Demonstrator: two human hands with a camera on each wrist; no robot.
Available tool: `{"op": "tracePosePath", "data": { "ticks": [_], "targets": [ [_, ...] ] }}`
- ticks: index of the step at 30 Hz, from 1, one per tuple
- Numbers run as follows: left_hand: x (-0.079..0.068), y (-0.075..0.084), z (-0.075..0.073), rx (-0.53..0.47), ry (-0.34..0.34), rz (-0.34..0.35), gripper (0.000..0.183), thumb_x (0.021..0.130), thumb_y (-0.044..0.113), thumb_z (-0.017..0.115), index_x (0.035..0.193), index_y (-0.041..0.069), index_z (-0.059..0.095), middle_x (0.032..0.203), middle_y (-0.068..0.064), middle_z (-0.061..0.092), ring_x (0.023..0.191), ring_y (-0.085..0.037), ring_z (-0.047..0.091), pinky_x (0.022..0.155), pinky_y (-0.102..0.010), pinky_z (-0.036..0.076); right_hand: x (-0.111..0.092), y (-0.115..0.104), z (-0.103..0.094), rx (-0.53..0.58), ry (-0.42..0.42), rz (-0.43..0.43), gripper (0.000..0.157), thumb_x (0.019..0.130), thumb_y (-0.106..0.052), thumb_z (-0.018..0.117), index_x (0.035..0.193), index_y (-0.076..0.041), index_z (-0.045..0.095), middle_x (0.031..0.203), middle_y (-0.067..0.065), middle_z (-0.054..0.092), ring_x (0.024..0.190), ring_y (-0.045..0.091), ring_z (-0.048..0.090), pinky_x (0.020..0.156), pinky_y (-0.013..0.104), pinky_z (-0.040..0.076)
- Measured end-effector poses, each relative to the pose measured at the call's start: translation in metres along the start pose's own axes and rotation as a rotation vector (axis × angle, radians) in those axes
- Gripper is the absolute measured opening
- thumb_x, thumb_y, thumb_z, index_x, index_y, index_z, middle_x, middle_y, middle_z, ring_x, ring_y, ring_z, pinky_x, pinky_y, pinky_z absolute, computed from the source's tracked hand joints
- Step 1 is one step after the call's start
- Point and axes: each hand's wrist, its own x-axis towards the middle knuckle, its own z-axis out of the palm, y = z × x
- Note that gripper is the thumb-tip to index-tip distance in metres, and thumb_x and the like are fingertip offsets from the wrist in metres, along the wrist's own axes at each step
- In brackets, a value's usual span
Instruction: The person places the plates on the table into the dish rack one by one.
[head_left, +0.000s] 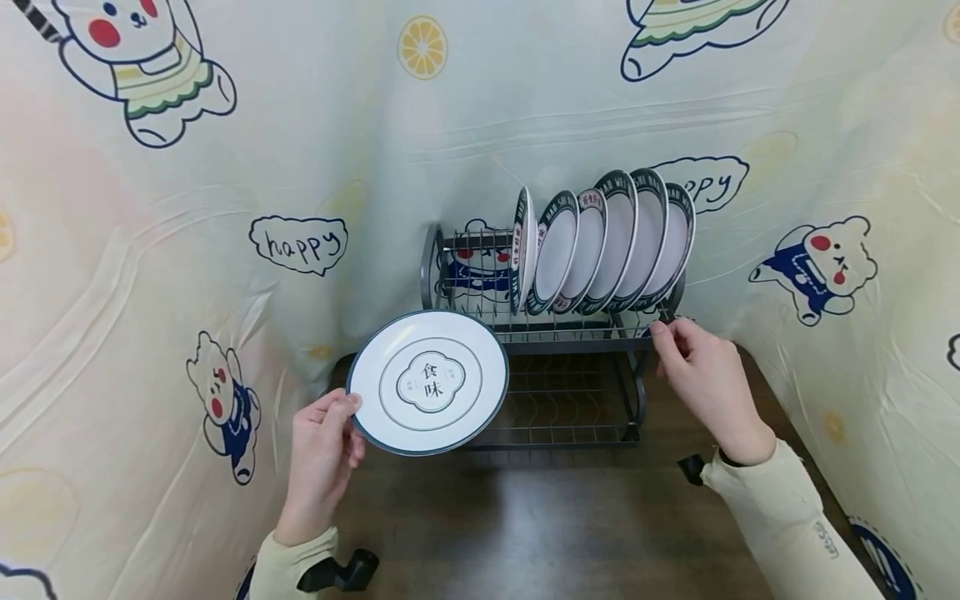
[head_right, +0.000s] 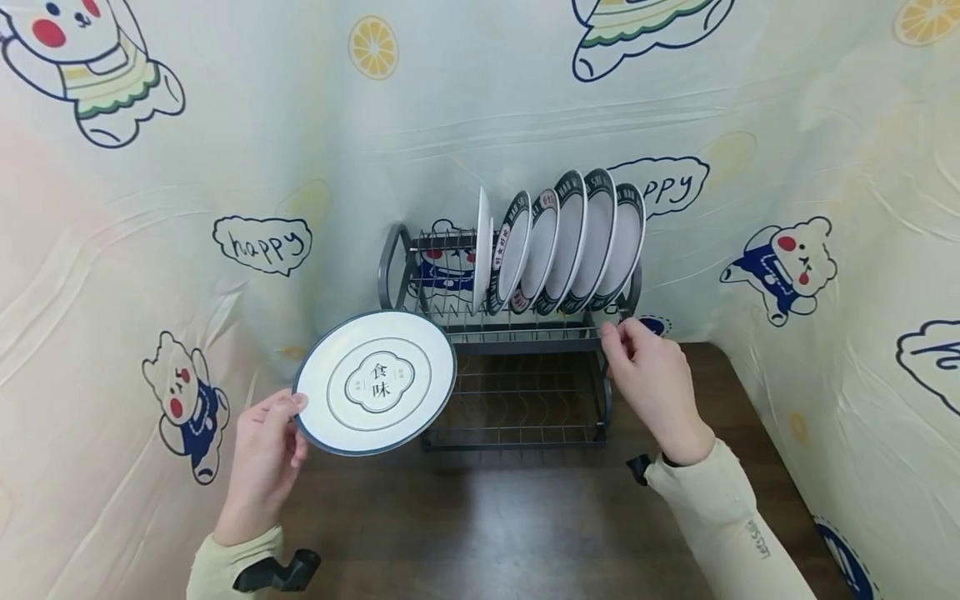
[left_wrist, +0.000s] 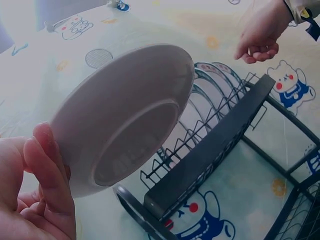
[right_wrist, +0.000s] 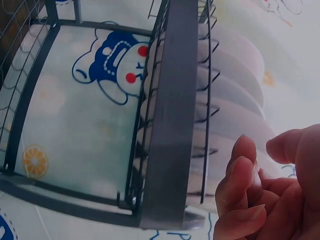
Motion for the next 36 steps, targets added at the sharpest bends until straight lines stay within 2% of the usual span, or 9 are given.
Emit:
{"op": "tracePosePath", "data": {
  "ticks": [10,17,24,36],
  "targets": [
    [-0.001,-0.004,0.013,0.017,-0.016,-0.02,0.036,0.106,0.007,0.051,0.073,0.007,0.065,0.051,-0.002,0.056,0.035,-0.01,0.048,0.037,-0.016,0.038,-0.003,-0.015,0.005,0.023,-0.038,-0.04,0.037,0.109,-0.037,0.052,0.082,-0.015,0.062,0.063,-0.001,0.062,0.055,0.018,0.052,0.051,0.031,0.041],
    [-0.002,-0.005,0.021,0.025,-0.055,-0.027,0.034,0.106,0.009,0.052,0.074,0.006,0.064,0.053,-0.002,0.057,0.037,-0.01,0.049,0.039,-0.016,0.04,-0.006,-0.025,0.011,0.03,-0.081,-0.072,0.034,0.109,-0.032,0.054,0.082,-0.014,0.061,0.064,-0.004,0.059,0.056,0.014,0.05,0.052,0.03,0.039],
    [-0.002,-0.006,0.027,0.008,-0.09,-0.028,0.032,0.106,0.01,0.054,0.077,0.006,0.067,0.056,-0.003,0.06,0.038,-0.012,0.051,0.04,-0.017,0.042,-0.008,-0.03,0.017,0.021,-0.085,-0.104,0.033,0.108,-0.03,0.055,0.08,-0.015,0.06,0.061,-0.005,0.057,0.052,0.014,0.048,0.049,0.03,0.038],
    [-0.002,-0.01,0.035,-0.005,-0.112,-0.04,0.03,0.105,0.011,0.056,0.077,0.005,0.066,0.056,-0.004,0.06,0.038,-0.012,0.051,0.04,-0.017,0.042,-0.011,-0.04,0.021,0.032,-0.139,-0.115,0.028,0.108,-0.027,0.056,0.084,-0.013,0.062,0.06,-0.004,0.054,0.052,0.015,0.047,0.047,0.03,0.038]
  ]
}}
